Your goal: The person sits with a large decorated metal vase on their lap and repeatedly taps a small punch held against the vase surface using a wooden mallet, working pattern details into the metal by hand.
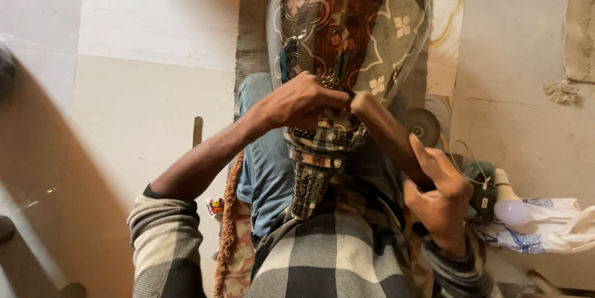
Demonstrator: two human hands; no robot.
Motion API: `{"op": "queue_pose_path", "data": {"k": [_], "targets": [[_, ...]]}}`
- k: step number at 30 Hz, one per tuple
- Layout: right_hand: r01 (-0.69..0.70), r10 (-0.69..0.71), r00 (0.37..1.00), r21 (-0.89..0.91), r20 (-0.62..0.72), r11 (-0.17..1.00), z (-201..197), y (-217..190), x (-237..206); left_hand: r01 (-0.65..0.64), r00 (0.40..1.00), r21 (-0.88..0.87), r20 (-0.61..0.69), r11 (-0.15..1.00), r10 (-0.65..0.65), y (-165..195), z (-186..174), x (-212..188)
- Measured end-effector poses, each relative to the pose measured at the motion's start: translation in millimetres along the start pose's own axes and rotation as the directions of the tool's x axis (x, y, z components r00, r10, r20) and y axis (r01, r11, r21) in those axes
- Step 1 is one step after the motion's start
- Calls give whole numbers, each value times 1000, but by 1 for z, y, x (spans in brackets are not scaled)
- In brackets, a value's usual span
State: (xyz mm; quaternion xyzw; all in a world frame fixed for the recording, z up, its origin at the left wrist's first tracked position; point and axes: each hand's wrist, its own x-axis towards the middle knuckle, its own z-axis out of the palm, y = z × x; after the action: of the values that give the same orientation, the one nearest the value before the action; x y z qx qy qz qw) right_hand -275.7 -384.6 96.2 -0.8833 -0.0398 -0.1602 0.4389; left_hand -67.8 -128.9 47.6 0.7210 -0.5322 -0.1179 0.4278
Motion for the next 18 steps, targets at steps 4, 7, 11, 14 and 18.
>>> {"op": "queue_pose_path", "data": {"k": [4, 7, 11, 14, 18], "targets": [[-162, 136, 968, -114, -210, 980, 20, 5, -39, -127, 991, 48, 52, 991, 125, -11, 5, 7], [-235, 227, 968, -76, -107, 969, 30, 15, -60, -125, 992, -121, -26, 985, 122, -19, 10, 4], [-338, 357, 933, 221, -51, 915, 43, 23, -66, -122, 670, -342, -721, 932, -177, -1, 44, -18], [-429, 443, 896, 316, 30, 846, 48, 24, -50, -158, 443, -599, -754, 785, -485, 20, 78, -31], [-321, 312, 947, 176, 76, 931, 49, 25, -2, 70, 215, -527, -821, 847, -529, 33, 103, -27]]}}
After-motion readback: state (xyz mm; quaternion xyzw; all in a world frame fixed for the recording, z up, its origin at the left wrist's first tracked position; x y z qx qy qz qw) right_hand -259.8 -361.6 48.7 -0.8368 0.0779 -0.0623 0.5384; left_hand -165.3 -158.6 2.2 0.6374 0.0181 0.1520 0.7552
